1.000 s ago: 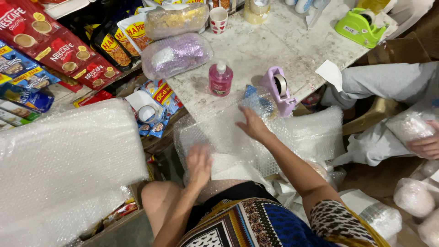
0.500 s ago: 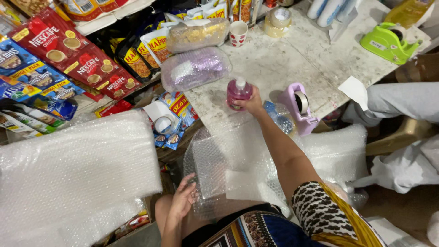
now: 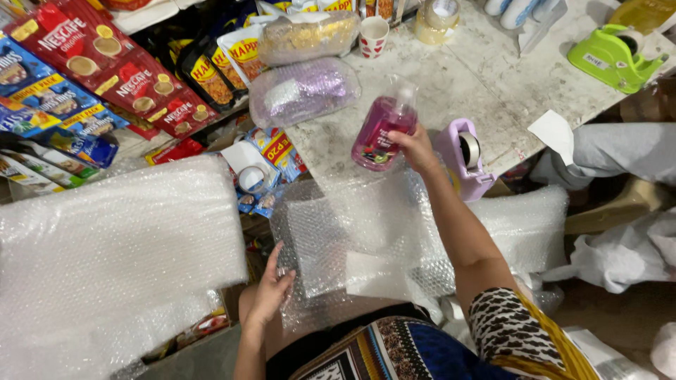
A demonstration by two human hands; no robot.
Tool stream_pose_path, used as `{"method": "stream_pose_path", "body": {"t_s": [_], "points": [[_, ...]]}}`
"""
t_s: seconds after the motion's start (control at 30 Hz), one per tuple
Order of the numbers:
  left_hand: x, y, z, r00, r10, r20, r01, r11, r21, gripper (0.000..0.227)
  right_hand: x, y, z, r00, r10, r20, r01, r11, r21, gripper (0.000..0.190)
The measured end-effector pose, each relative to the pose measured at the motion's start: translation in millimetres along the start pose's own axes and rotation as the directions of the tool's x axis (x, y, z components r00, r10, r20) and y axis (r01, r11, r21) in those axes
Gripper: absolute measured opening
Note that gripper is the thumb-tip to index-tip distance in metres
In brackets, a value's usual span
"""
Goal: The person wraps a pink bottle and two white bottles in bubble wrap using a tape dispenser. They cut the bubble wrap, fold it around each bottle, and secure it with tape. The wrapped items are placed on the table.
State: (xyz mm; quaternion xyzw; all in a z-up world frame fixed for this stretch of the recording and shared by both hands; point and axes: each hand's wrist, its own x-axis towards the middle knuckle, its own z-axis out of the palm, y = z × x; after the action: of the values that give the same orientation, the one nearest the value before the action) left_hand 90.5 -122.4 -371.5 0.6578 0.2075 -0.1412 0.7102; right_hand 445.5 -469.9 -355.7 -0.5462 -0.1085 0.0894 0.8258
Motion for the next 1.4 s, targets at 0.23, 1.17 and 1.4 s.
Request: {"method": "stream_pose_path", "body": {"t_s": [0.23,1.17,1.4], "points": [[-28,12,1,0.996,0.031,-0.079,-0.024,0.996,0.084,0.081,-79,10,9,0.971,0.217,0.096,-0.211,0.975,-0.064,0.08],[39,-64,98,0.826,0.555,-0.103,-0.495,0.8,0.338,0.054,-214,95,102,0.772,0.633,0.056,-0.611,0.763,-0.212,0.077],[37,-52,103,0.834,0.537,-0.129,-0.47,0.813,0.343,0.065,-232,84,119,0.737,0.675,-0.026,-0.648,0.694,-0.314,0.08]]}}
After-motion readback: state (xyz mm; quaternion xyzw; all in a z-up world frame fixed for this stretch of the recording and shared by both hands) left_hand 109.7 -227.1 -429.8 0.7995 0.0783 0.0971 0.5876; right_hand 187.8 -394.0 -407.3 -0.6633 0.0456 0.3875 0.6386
